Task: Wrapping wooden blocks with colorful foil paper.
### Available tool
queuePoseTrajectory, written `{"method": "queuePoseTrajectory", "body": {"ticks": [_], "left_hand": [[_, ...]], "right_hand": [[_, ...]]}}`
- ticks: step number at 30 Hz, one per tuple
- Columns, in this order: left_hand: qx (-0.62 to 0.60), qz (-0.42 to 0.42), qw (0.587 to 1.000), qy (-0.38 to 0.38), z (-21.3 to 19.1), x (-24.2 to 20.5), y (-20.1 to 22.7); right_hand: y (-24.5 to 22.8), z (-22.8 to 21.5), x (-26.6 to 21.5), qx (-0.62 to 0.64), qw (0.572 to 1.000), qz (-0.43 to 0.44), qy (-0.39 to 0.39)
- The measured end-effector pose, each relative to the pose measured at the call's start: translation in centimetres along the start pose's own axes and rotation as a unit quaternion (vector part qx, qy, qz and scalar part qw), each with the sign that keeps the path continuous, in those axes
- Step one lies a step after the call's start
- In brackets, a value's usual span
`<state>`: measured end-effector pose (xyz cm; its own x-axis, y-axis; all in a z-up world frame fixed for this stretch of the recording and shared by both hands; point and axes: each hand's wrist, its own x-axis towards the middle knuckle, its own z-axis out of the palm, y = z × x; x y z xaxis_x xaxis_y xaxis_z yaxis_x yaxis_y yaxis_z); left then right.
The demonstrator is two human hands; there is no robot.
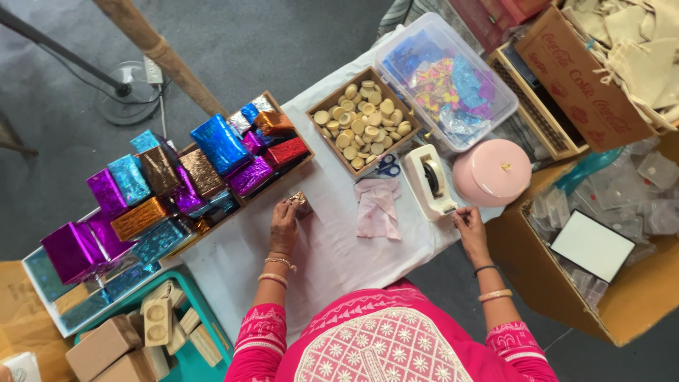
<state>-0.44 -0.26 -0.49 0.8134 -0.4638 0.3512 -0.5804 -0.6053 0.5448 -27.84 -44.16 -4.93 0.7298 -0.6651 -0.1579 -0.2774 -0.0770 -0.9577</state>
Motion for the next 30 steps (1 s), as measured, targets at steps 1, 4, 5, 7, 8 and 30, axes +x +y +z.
{"method": "queuePoseTrajectory", "body": {"ticks": [1,4,5,7,8,30], "left_hand": [[-0.003,-0.002,1.0,0.002,-0.2,-0.2,-0.1],[-0.001,-0.003,1.0,0.009,0.7,-0.7,-1.0],[0.006,-0.011,1.0,0.016,0.6,-0.7,-0.9],[0.001,-0.001,1.0,0.01,0.6,-0.6,-0.8],[0.007,-0.007,1.0,0.016,0.5,-0.8,-0.8],[-0.023,-0.013,0.999,0.022,0.7,-1.4,0.3]], "right_hand": [[-0.5,0.5,-0.2,-0.026,0.999,-0.013,0.017],[-1.1,2.1,-1.0,-0.026,0.995,-0.031,0.094],[-0.3,2.2,-1.0,-0.025,0.996,-0.035,0.082],[1.4,2.5,-1.1,-0.038,0.992,-0.065,0.1],[1.7,2.6,-1.0,-0.036,0.993,-0.068,0.09],[3.4,7.1,-5.6,-0.287,0.933,-0.216,0.032]]}}
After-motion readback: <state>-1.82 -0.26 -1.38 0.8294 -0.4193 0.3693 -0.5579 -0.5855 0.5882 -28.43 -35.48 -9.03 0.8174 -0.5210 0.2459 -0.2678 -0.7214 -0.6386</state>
